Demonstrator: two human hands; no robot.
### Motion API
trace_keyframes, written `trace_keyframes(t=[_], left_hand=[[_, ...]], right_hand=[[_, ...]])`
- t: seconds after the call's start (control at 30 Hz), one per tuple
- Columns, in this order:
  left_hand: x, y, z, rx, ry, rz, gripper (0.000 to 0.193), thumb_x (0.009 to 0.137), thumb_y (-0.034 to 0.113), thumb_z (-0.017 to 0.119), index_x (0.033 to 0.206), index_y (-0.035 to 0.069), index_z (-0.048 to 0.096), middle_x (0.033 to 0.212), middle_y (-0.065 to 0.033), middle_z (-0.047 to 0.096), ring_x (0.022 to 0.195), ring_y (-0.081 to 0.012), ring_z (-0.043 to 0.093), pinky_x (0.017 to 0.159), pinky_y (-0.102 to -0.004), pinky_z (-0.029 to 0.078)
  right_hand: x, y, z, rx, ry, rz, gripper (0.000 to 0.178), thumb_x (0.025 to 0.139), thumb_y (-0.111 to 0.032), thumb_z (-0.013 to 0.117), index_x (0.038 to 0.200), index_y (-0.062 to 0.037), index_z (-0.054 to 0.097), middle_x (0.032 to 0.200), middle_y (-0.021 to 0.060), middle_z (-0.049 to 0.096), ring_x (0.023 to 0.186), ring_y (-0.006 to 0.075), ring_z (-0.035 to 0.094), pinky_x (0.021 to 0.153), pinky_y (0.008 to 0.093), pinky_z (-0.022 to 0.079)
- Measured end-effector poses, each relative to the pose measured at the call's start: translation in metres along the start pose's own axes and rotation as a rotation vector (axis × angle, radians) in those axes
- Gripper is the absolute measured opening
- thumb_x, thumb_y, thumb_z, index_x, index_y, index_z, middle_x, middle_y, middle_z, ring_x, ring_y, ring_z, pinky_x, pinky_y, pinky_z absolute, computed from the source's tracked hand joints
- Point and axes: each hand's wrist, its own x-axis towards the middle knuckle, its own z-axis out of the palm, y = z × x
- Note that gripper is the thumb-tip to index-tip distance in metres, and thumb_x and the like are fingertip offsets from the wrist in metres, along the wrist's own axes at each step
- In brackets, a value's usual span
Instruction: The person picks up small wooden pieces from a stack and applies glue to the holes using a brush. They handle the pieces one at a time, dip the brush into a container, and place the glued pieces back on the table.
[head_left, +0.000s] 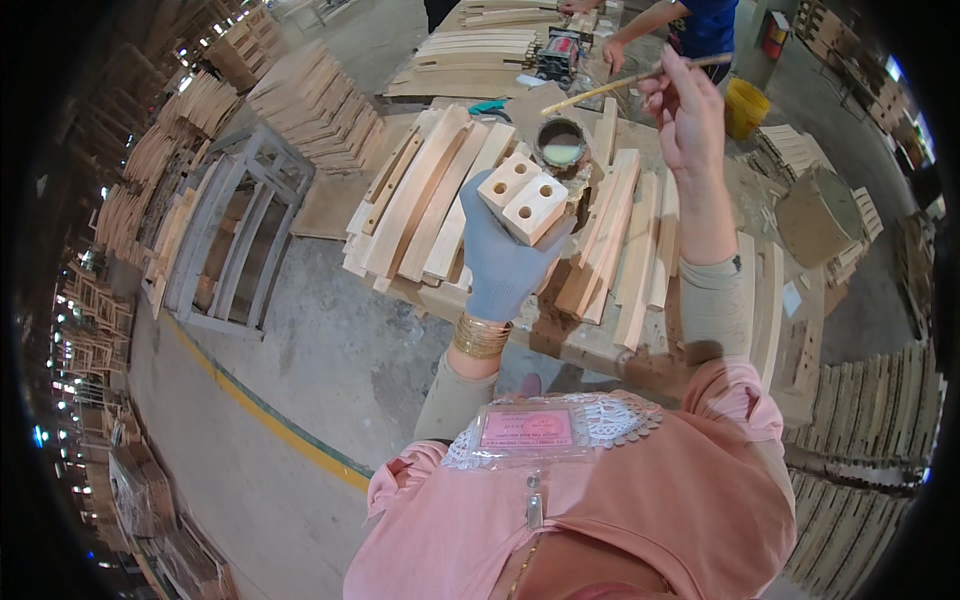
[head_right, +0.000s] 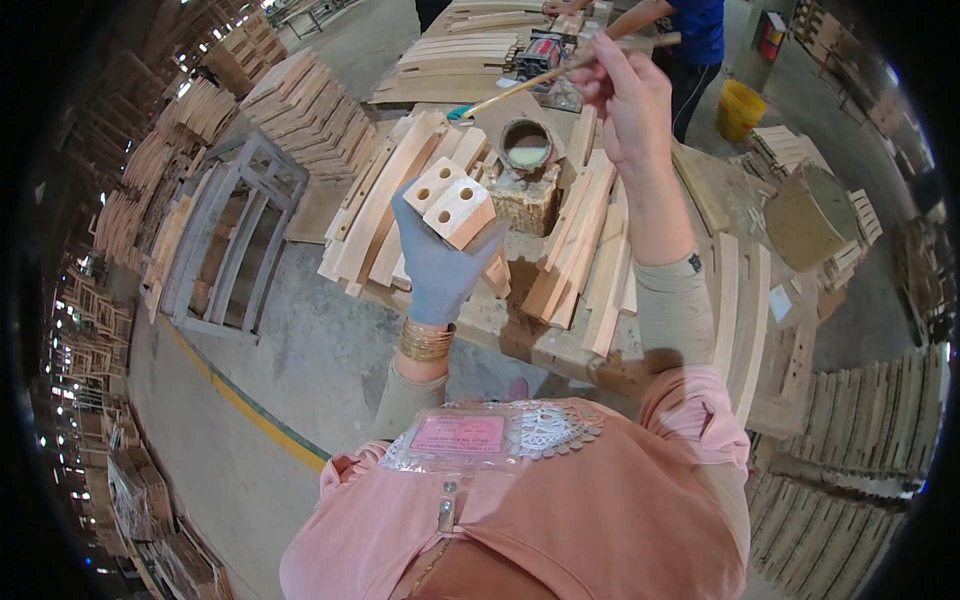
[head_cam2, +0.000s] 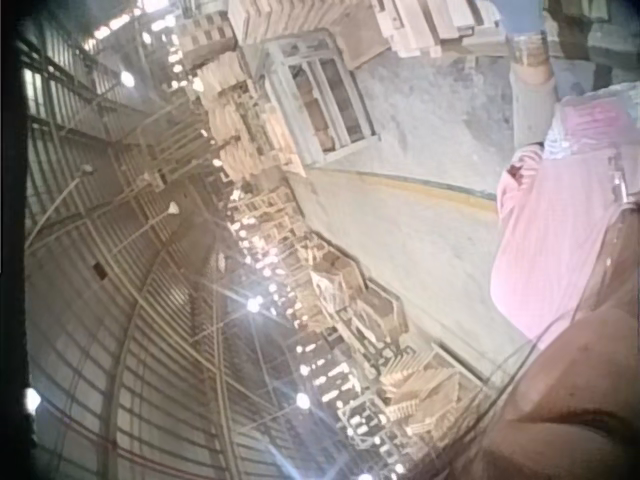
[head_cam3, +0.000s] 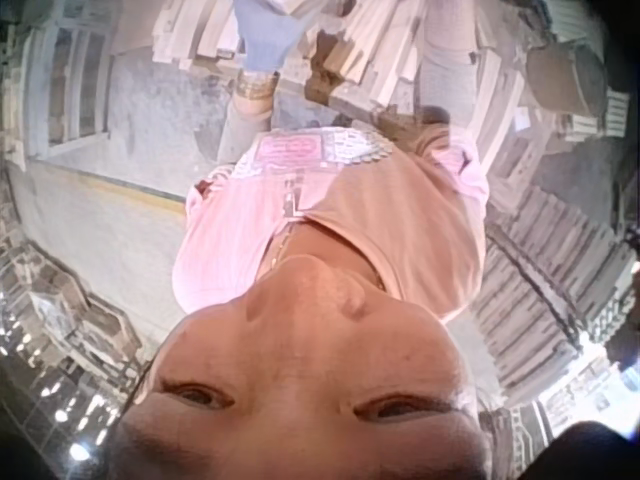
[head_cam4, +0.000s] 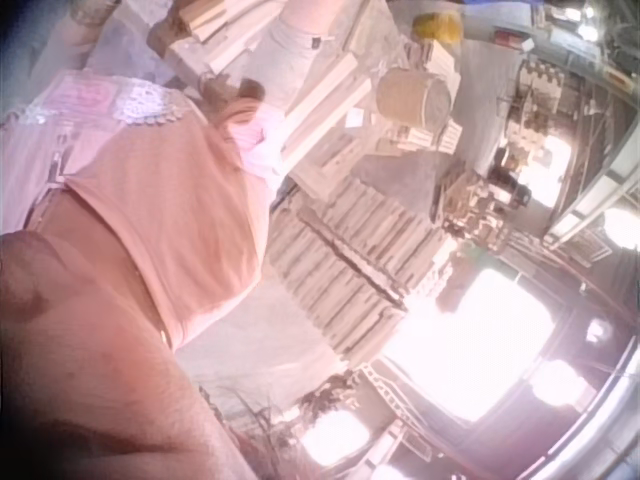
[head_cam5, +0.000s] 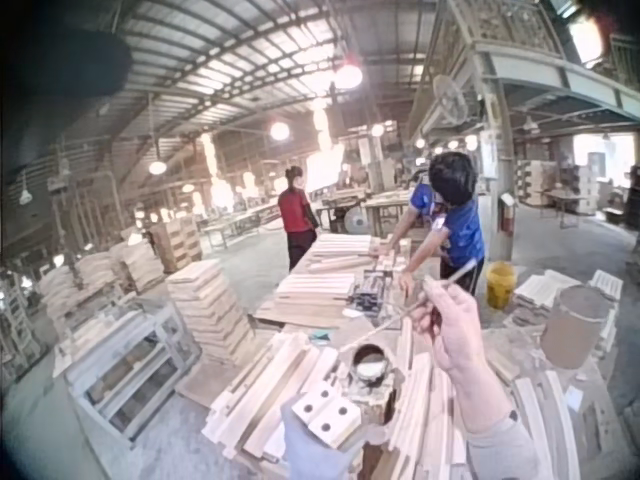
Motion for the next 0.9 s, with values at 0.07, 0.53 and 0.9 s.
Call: trace_keyframes(t=[0.07,0.53,0.9], left_hand=[[0.001,-0.001,0.001,0.014,-0.019,-0.022,0.077,0.06,0.012,0.082,0.117,0.004,0.032,0.111,-0.0115,0.048,0.1,-0.019,0.054,0.083,-0.0311,0.048],[0.002,-0.006,0.005,-0.004,0.004,-0.014,0.078,0.06,0.016,0.083,0.119,0.003,0.034,0.109,-0.016,0.052,0.1,-0.0254,0.056,0.083,-0.0345,0.048],[0.0,-0.007,0.005,-0.001,-0.009,-0.013,0.077,0.061,0.018,0.082,0.118,0.003,0.034,0.108,-0.0162,0.052,0.099,-0.026,0.056,0.083,-0.0346,0.047]], right_hand=[[-0.008,-0.027,0.025,-0.085,-0.144,-0.129,0.021,0.085,-0.022,0.064,0.078,-0.002,0.061,0.068,0.0054,0.063,0.054,0.0072,0.054,0.049,0.0202,0.043],[-0.032,-0.081,0.087,-0.66,-0.335,-0.203,0.021,0.083,-0.012,0.066,0.069,0.0024,0.063,0.058,0.0016,0.06,0.049,0.0025,0.051,0.041,0.0161,0.036],[-0.034,-0.071,0.09,-0.621,-0.495,-0.292,0.017,0.082,-0.011,0.066,0.075,0.0043,0.065,0.06,0.0016,0.061,0.054,0.0032,0.053,0.046,0.0181,0.04]])
